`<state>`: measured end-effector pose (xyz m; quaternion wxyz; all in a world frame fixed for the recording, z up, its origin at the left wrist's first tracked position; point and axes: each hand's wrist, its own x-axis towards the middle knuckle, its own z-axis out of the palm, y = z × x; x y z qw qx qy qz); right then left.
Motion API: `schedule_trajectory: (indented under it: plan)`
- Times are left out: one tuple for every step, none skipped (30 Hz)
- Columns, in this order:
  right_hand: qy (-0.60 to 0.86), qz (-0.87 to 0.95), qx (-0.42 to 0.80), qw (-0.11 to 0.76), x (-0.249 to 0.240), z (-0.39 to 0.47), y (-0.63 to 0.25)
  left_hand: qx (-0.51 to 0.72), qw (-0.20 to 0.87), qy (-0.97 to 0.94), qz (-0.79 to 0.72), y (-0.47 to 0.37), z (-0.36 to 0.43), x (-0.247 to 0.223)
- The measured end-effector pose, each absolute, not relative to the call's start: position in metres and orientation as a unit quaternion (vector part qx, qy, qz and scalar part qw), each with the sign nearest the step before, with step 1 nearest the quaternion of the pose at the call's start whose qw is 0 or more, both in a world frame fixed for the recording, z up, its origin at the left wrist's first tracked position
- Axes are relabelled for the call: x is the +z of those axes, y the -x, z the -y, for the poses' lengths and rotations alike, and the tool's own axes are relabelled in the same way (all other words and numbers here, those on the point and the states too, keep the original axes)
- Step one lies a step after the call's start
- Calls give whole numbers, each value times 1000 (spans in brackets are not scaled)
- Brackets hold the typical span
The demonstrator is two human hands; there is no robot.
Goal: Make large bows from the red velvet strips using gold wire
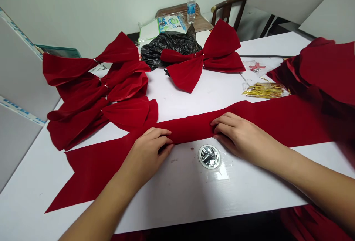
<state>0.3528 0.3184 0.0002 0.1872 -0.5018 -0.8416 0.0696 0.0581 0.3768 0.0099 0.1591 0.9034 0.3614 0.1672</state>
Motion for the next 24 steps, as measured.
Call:
schedule_trajectory:
  plan:
    - [504, 841, 66, 186, 0, -318, -353, 165, 158, -903, -364, -58, -376, 10]
    - [507, 840, 65, 184, 0, -318, -353, 164, 157, -903, -365, -58, -376, 10]
    - [508, 839, 65, 181, -1, -318, -353, 165, 156, -903, -365, -58, -376, 10]
    - [510, 839, 65, 179, -1, -318, -353, 166, 155, -902, -367, -58, -376, 10]
    - [511, 839, 66, 176, -1, -318, -352, 166, 156, -901, -368, -59, -375, 10]
    - [513, 838, 67, 173, -1, -318, -352, 166, 157, -901, -370, -59, -375, 9]
    - [515, 837, 70, 171, -1, -318, -352, 168, 159, -900, -370, -59, -375, 9]
    - [518, 836, 72, 169, -1, -318, -352, 171, 161, -899, -370, -59, -375, 9]
    - [521, 834, 75, 167, -1, -318, -352, 174, 165, -898, -370, -60, -375, 9]
    - [524, 831, 77, 167, 0, -318, -352, 177, 169, -897, -369, -60, -374, 9]
    - [527, 830, 79, 167, 0, -318, -352, 180, 172, -895, -369, -60, -374, 9]
    - [529, 828, 79, 167, 0, -318, -352, 182, 175, -895, -369, -61, -374, 9]
    - [529, 828, 80, 167, 1, -318, -352, 184, 177, -894, -369, -61, -374, 10]
    - [530, 828, 81, 166, 1, -318, -352, 185, 177, -894, -368, -62, -374, 10]
    - [531, 827, 83, 165, 1, -318, -352, 185, 176, -895, -366, -62, -374, 11]
    - [532, 827, 87, 163, 1, -318, -353, 184, 175, -896, -364, -62, -374, 11]
    - [533, 825, 91, 163, 1, -318, -353, 181, 175, -897, -364, -62, -375, 12]
    - [533, 824, 95, 164, 1, -318, -354, 179, 175, -897, -365, -62, -375, 12]
    - [533, 824, 98, 165, 1, -319, -354, 177, 175, -897, -366, -62, -375, 12]
    - [533, 823, 100, 166, 0, -319, -355, 176, 175, -896, -369, -62, -375, 13]
    - [533, 823, 101, 166, 0, -319, -355, 176, 174, -895, -372, -62, -375, 12]
    - [533, 824, 102, 166, 0, -319, -356, 178, 173, -894, -374, -62, -375, 12]
    - [533, 824, 102, 165, 0, -319, -356, 181, 171, -893, -374, -62, -375, 12]
    - [533, 824, 101, 163, 0, -319, -356, 183, 169, -894, -373, -62, -375, 11]
